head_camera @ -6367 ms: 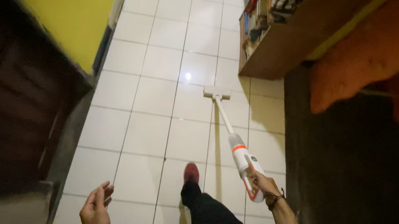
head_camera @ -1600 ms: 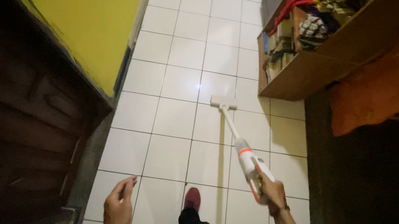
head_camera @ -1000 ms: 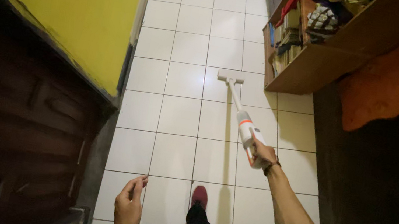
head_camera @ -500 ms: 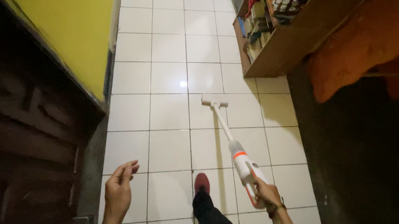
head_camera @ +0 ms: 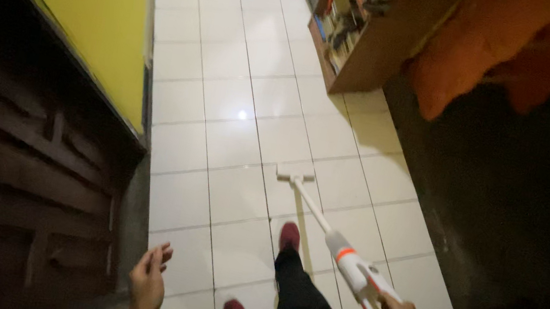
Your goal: The person cleans the tiled floor by pushing a mop back and forth across the tiles while walking along the hallway.
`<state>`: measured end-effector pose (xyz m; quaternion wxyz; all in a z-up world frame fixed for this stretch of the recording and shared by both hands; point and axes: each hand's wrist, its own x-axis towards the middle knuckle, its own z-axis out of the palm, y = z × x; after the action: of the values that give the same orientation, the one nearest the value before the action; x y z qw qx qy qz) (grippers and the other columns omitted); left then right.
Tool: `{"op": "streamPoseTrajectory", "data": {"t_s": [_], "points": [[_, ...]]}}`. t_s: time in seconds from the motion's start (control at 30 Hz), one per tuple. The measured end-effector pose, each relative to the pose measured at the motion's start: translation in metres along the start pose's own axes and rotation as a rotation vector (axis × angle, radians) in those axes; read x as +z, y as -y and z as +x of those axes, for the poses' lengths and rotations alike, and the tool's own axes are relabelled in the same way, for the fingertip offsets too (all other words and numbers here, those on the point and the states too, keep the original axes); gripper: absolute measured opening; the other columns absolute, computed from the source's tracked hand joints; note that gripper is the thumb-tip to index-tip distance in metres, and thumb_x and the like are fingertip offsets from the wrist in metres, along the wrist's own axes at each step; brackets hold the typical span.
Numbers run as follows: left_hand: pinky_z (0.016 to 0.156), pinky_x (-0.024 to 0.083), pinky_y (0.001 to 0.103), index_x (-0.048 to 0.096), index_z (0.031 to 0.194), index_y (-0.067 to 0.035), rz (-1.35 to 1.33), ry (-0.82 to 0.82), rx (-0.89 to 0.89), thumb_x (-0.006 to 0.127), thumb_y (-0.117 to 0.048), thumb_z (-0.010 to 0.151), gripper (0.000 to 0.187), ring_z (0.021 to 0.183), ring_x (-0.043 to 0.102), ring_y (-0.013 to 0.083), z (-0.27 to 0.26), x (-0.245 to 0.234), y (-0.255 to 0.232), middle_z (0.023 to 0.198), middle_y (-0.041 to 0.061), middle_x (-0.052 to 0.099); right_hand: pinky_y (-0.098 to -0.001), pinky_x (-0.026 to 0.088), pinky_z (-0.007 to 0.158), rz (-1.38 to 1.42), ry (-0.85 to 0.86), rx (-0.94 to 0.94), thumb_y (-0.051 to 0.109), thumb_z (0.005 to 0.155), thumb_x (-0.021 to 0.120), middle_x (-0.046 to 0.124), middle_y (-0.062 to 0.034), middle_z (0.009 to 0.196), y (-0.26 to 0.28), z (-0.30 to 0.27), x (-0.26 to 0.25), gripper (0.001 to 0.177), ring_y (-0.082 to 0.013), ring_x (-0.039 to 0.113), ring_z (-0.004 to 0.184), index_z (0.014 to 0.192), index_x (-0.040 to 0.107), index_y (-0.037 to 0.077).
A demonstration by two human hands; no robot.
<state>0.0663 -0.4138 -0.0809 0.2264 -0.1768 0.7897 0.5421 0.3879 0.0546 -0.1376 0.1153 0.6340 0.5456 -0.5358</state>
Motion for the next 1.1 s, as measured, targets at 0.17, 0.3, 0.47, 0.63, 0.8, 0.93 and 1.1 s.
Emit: {"op": "streamPoseTrajectory", "data": {"t_s": [0.17,0.3,0.47,0.63,0.8,0.93,1.1], "points": [[0.104,0.051,0.041,0.069,0.128,-0.005,-0.022,0.026,0.141,0.041,-0.033,0.108,0.045,0.12,0.067,0.0268,0.007,0.011,-0.02,0.123,0.016,0.072,-0.0363,0.042,0.045,-0.036,0.021,-0.127,0.035,0.086,0.069,0.063,-0.0109,0.06,0.024,0.008,0.007,0.044,-0.0199,0.057,0.048,0.084,0.073,-0.009],[0.102,0.053,0.04,0.067,0.129,-0.005,-0.014,0.045,0.225,0.041,-0.033,0.108,0.044,0.119,0.067,0.0264,0.019,0.027,-0.049,0.123,0.016,0.072,-0.0333,0.043,0.048,-0.087,-0.003,-0.151,0.036,0.088,0.069,0.063,-0.0098,0.061,0.071,0.021,0.01,0.041,-0.0179,0.056,0.05,0.084,0.073,-0.005],[0.1,0.054,0.04,0.069,0.126,-0.004,-0.045,-0.03,0.199,0.042,-0.034,0.108,0.044,0.116,0.068,0.0256,0.036,0.048,-0.078,0.12,0.015,0.073,-0.032,0.042,0.049,-0.011,0.091,-0.217,0.033,0.088,0.069,0.059,-0.006,0.061,0.144,0.03,0.018,0.037,-0.0153,0.052,0.05,0.077,0.067,-0.002],[0.1,0.053,0.04,0.07,0.125,-0.004,-0.092,-0.025,0.157,0.043,-0.033,0.108,0.043,0.115,0.069,0.025,0.06,0.079,-0.094,0.118,0.016,0.074,-0.0328,0.041,0.048,-0.097,0.081,-0.221,0.035,0.088,0.068,0.057,-0.0071,0.061,0.223,0.057,0.034,0.037,-0.016,0.051,0.05,0.076,0.066,0.001],[0.103,0.052,0.039,0.069,0.126,-0.005,-0.091,-0.059,0.142,0.042,-0.032,0.108,0.043,0.116,0.068,0.0247,0.072,0.104,-0.131,0.119,0.015,0.073,-0.0318,0.043,0.049,-0.12,0.108,-0.261,0.034,0.087,0.069,0.06,-0.0062,0.063,0.293,0.099,0.052,0.034,-0.0157,0.053,0.051,0.078,0.067,0.001],[0.103,0.052,0.04,0.069,0.126,-0.005,-0.101,-0.041,0.177,0.042,-0.033,0.107,0.043,0.117,0.067,0.0246,0.075,0.13,-0.161,0.12,0.014,0.073,-0.0315,0.042,0.049,-0.1,0.179,-0.244,0.035,0.086,0.068,0.056,-0.0033,0.063,0.327,0.119,0.067,0.032,-0.0145,0.05,0.052,0.077,0.065,0.005],[0.103,0.052,0.039,0.07,0.125,-0.005,-0.094,-0.014,0.264,0.043,-0.034,0.106,0.043,0.116,0.069,0.0241,0.064,0.142,-0.173,0.117,0.015,0.075,-0.0357,0.048,0.049,-0.199,0.193,-0.196,0.036,0.087,0.067,0.057,-0.0086,0.061,0.341,0.126,0.092,0.036,-0.0195,0.055,0.051,0.073,0.058,0.004]]}}
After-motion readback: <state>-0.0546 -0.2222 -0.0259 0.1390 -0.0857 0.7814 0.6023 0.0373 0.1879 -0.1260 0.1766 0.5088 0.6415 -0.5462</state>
